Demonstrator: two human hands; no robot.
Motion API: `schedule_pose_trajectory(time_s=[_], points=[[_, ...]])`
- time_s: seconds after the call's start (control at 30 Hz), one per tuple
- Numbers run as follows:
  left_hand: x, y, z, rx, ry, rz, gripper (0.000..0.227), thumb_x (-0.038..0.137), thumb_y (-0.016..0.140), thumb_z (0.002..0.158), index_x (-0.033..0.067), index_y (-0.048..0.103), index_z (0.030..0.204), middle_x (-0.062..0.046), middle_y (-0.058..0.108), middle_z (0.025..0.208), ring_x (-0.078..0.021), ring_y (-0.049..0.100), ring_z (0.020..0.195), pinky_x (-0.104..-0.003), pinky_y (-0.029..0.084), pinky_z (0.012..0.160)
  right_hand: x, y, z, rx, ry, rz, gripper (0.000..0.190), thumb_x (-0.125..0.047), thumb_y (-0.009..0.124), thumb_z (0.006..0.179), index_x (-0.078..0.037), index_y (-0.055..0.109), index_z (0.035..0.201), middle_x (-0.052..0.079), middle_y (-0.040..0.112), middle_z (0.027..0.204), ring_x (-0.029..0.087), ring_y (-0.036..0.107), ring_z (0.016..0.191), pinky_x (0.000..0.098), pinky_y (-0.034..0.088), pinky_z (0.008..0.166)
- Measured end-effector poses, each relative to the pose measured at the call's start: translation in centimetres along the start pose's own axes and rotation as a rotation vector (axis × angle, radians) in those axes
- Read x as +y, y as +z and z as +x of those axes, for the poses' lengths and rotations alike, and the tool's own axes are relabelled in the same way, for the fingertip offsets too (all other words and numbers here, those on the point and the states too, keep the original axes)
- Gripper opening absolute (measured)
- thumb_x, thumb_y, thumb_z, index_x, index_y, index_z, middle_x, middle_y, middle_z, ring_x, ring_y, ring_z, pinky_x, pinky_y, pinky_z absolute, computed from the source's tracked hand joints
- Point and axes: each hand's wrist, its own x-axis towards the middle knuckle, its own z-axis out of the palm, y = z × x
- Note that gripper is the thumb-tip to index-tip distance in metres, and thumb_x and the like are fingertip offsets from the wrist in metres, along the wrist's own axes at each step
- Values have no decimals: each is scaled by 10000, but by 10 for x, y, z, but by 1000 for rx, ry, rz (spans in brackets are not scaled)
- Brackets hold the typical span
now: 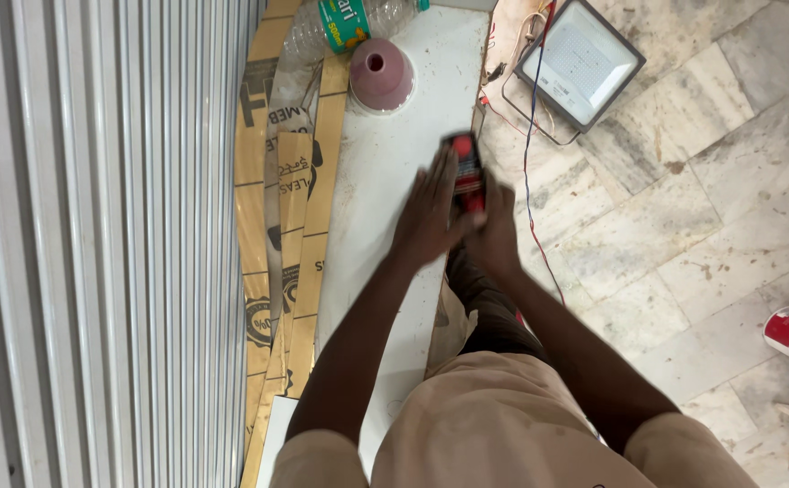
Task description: The person uses a red handheld electric sander to smooth a white countertop surface. They then switch to a manual sanding block to continue smoothing the same area.
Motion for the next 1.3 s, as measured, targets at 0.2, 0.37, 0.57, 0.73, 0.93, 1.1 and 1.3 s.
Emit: schedule_pose_trajectory(time_s=[0.2, 0.37, 0.57, 0.73, 0.93, 1.1, 1.3], points=[[24, 6, -77, -22, -15, 2, 1094, 606, 648, 933, -39, 113, 1636, -268, 183, 1706, -401, 174, 1608, -587, 171, 1283, -20, -1, -74, -69, 28, 79, 806, -104, 693, 885, 43, 276, 1559, 316, 445, 1356, 480, 522, 1233, 472, 495, 994], [-2, 10, -8, 8, 0, 31, 1066, 584, 655, 945, -24, 129, 1644, -259, 209, 1712, -394, 208, 1611, -588, 187, 1283, 10, 4, -9, -22, 35, -17, 789, -106, 697, 898, 13, 335, 1588, 300, 473, 1360, 474, 532, 1239, 483, 501, 1036], [-31, -2, 110, 17, -21, 57, 1089, 614, 694, 936, -16, 124, 1617, -263, 200, 1684, -389, 228, 1574, -587, 219, 1253, 42, -3, 110, 5, -65, -13, 776, -189, 755, 921, -2, 348, 1554, 295, 496, 1288, 447, 566, 1180, 472, 513, 993], [-12, -1, 36, 40, 18, 56, 1064, 522, 695, 930, -1, 115, 1652, -268, 181, 1723, -393, 247, 1588, -583, 235, 1262, 12, -2, 39, -40, 50, -6, 797, -176, 713, 917, -18, 327, 1597, 297, 461, 1344, 468, 563, 1209, 486, 521, 996], [28, 6, -60, -21, -45, 33, 1045, 561, 643, 954, -48, 129, 1629, -292, 199, 1692, -418, 208, 1594, -581, 200, 1269, -18, -12, -49, -152, 141, 64, 837, -128, 688, 856, -4, 279, 1577, 303, 440, 1360, 470, 563, 1202, 470, 534, 941], [13, 6, -6, 8, -2, 29, 1000, 593, 574, 989, -33, 148, 1642, -274, 217, 1707, -393, 220, 1608, -563, 217, 1289, 5, -13, 0, -77, 52, -9, 833, -69, 710, 850, -7, 317, 1583, 276, 483, 1326, 445, 573, 1189, 457, 543, 950], [-8, 2, 75, 44, 32, 82, 1019, 632, 568, 974, -17, 145, 1636, -249, 217, 1699, -371, 215, 1601, -555, 223, 1274, 30, -14, 77, -23, 12, -43, 807, -84, 735, 870, -8, 356, 1578, 275, 520, 1287, 422, 595, 1169, 453, 539, 973]])
